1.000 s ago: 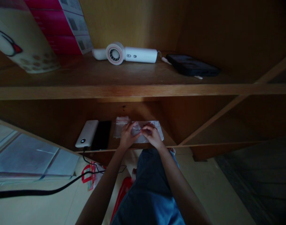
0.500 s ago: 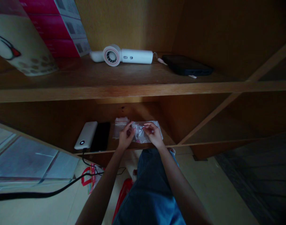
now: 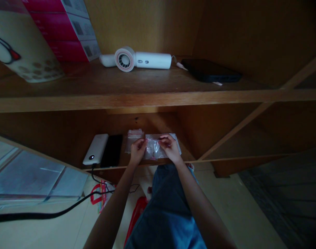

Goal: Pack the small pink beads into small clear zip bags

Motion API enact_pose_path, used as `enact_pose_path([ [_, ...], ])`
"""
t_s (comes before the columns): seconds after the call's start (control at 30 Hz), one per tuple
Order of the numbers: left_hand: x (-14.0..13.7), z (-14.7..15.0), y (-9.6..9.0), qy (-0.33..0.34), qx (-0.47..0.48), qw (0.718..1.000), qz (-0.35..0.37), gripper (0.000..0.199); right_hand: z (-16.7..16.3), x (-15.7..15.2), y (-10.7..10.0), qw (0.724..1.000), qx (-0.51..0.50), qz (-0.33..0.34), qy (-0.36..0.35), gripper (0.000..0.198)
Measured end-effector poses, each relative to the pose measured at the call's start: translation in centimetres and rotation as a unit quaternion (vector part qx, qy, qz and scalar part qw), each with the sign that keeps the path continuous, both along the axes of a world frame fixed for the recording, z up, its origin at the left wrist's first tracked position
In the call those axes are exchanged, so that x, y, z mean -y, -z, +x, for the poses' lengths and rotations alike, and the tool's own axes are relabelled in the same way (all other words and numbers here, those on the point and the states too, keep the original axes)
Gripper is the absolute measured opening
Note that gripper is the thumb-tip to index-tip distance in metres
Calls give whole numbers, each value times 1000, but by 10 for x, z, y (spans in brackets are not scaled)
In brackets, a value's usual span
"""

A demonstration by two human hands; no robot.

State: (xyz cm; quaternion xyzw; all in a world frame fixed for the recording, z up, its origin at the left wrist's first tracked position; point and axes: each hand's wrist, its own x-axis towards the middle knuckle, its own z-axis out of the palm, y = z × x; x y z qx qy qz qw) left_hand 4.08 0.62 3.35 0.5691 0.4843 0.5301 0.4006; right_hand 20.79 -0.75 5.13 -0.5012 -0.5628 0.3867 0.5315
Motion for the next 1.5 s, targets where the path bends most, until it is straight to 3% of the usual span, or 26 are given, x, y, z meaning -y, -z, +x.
enact_pose_path([
  [0.37, 0, -2, 0, 54, 5, 998, -17, 26, -3, 0, 1, 998, -7, -12, -54, 25],
  [0.63, 2, -2, -2, 55, 7, 998, -25, 28, -5, 0, 2, 997, -23, 2, -67, 26],
  [1.5, 1, 0, 2, 104, -65, 992, 21, 23, -16, -1, 7, 993, -51, 22, -105, 25],
])
